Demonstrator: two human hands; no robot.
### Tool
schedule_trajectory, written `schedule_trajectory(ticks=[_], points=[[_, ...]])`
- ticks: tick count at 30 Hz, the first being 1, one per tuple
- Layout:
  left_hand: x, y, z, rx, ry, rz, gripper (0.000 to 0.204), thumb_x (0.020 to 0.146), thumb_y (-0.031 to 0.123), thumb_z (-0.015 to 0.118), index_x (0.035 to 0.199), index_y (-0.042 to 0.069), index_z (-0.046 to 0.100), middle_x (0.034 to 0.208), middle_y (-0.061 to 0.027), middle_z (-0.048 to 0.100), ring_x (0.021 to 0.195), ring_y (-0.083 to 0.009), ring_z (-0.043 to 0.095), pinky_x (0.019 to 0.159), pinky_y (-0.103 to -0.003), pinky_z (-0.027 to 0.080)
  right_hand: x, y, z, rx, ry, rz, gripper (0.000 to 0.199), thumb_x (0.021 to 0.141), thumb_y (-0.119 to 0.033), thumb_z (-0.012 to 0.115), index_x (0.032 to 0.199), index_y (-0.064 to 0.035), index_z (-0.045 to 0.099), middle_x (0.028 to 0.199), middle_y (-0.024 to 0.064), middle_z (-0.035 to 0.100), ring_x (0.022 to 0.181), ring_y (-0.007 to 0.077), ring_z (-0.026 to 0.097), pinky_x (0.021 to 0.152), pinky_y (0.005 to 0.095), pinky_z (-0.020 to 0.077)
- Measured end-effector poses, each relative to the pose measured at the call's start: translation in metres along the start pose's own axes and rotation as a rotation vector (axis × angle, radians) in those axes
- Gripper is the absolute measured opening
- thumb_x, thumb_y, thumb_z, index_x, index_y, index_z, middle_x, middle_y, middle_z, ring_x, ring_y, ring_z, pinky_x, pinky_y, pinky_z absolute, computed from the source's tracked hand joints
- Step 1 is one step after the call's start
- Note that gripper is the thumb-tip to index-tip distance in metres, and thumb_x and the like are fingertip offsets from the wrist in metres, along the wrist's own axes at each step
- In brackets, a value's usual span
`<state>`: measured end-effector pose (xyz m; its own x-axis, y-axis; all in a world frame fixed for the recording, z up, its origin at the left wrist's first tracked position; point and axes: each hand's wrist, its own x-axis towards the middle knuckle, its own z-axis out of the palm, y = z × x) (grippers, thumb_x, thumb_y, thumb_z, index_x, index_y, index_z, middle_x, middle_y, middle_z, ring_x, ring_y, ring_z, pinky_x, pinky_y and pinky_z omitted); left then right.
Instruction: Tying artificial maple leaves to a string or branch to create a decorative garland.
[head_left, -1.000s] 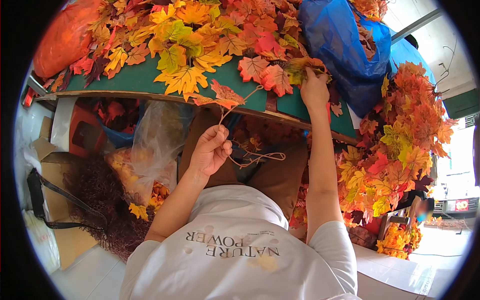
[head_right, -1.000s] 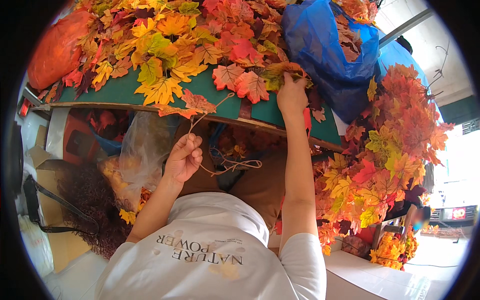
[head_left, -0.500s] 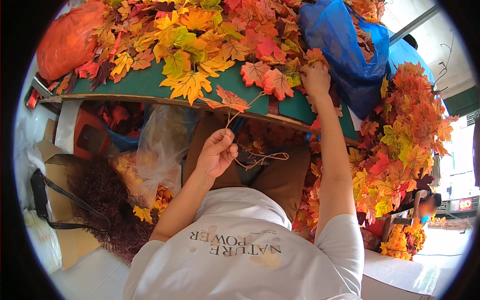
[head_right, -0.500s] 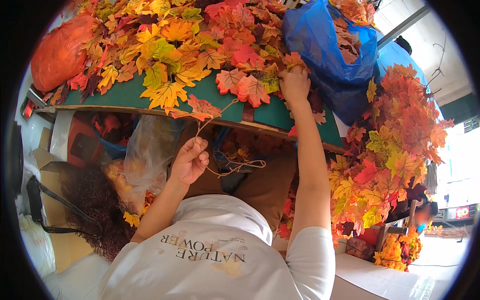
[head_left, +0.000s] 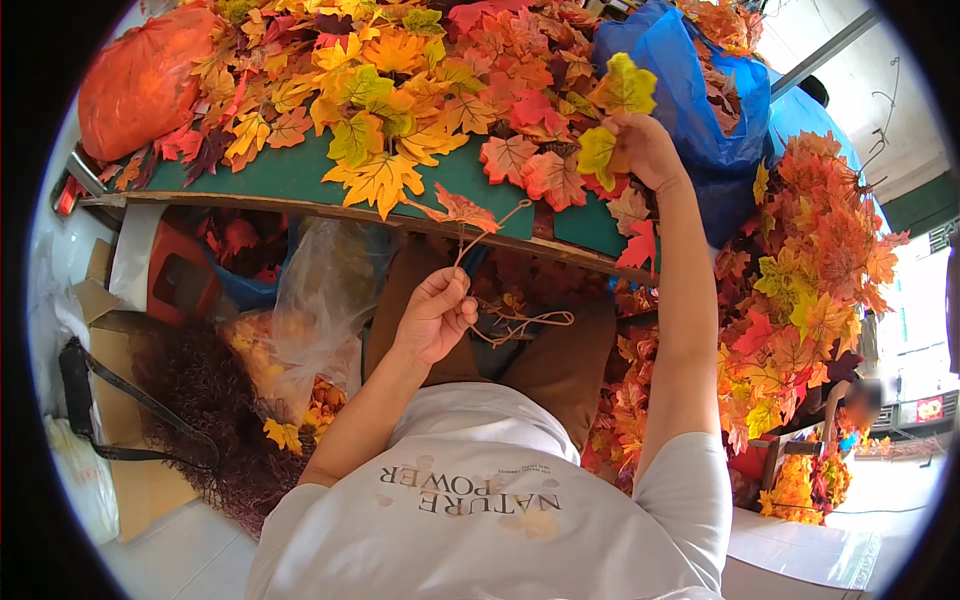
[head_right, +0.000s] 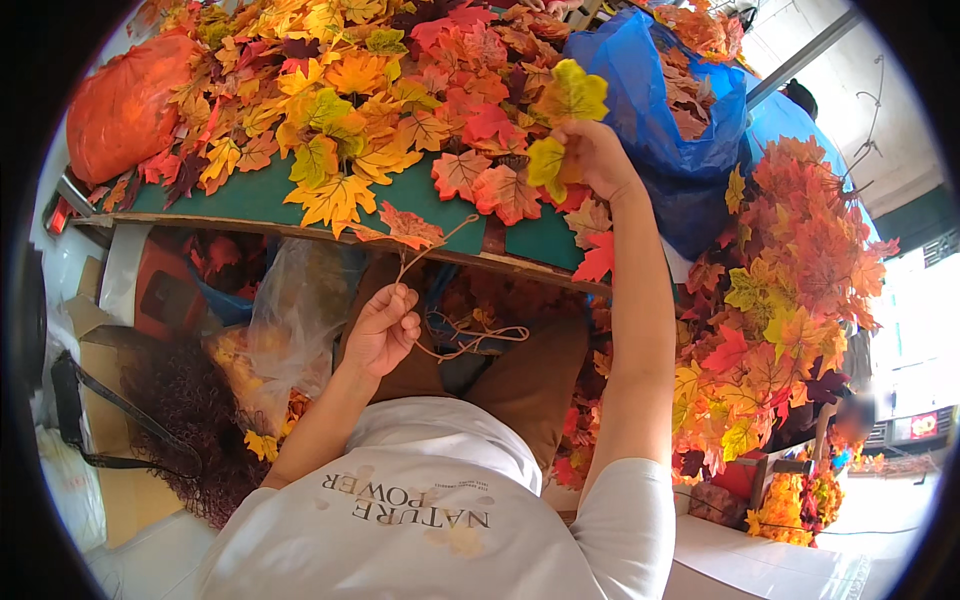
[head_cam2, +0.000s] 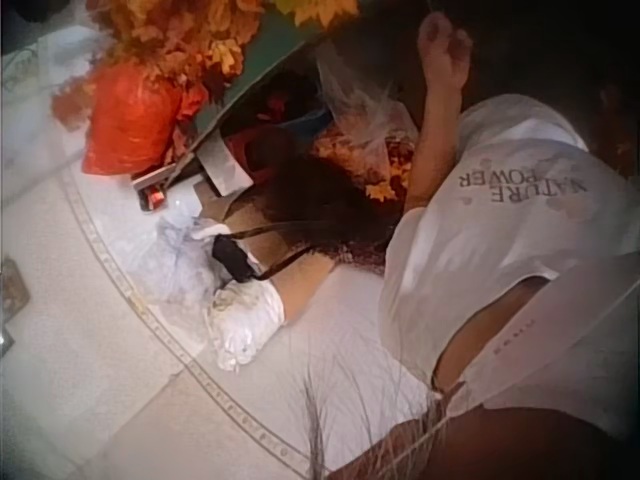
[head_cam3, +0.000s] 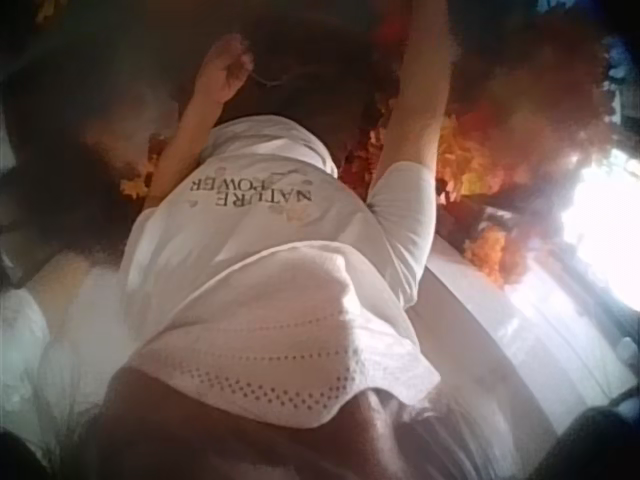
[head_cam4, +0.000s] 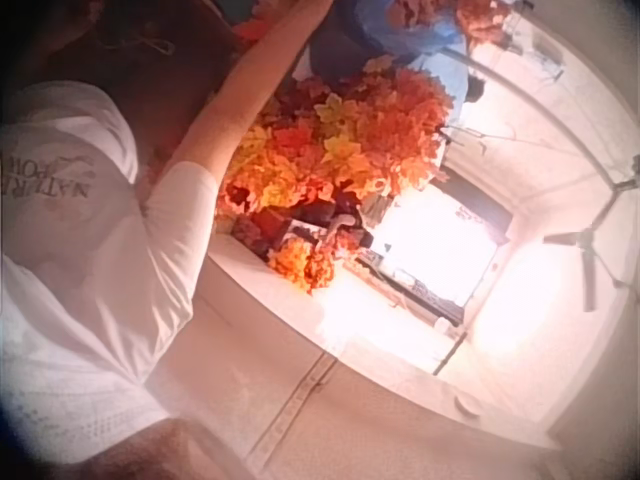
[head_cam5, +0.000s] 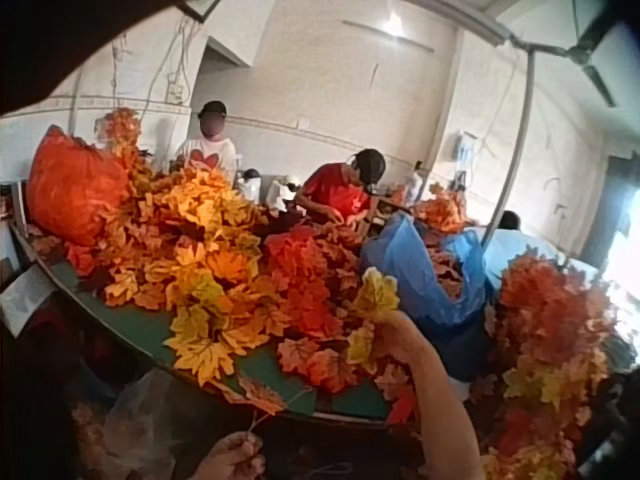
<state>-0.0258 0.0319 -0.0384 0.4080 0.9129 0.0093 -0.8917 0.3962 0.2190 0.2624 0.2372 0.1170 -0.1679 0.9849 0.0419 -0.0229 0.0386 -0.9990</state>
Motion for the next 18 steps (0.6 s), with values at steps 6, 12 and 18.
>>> schedule_trajectory(ticks=[6,12,18], points=[[0.004,0.000,0.006,-0.003,-0.028,-0.042,0.006,0.088,0.009,0.060,0.094,0.007,0.059,0.079,-0.0010,0.057,0.070,-0.0147,0.061,0.063,-0.027,0.055,0.018,0.053,-0.035,-0.822,-0.101,0.080,0.027,0.087,-0.025,0.059,0.084,-0.0003,0.070,0.067,0.0031,0.060,0.060,0.0127,0.054,0.058,0.0282,0.0445],[0.000,0.005,0.007,0.004,-0.012,0.016,0.007,0.089,0.010,0.059,0.095,0.006,0.058,0.079,-0.0016,0.057,0.070,-0.0154,0.061,0.063,-0.027,0.056,-0.010,0.036,0.006,-1.362,0.214,-0.213,0.020,0.078,-0.023,0.067,0.085,-0.0044,0.070,0.076,0.0165,0.065,0.071,0.0298,0.065,0.064,0.0368,0.0496],[0.005,0.004,0.018,0.051,-0.047,0.028,0.009,0.088,0.009,0.060,0.096,0.005,0.058,0.080,-0.0022,0.059,0.069,-0.0163,0.062,0.061,-0.027,0.055,-0.024,0.010,0.010,-1.002,0.345,-0.188,0.016,0.078,-0.014,0.069,0.085,-0.0002,0.070,0.064,0.0112,0.065,0.062,0.0160,0.065,0.056,0.0295,0.0490]])
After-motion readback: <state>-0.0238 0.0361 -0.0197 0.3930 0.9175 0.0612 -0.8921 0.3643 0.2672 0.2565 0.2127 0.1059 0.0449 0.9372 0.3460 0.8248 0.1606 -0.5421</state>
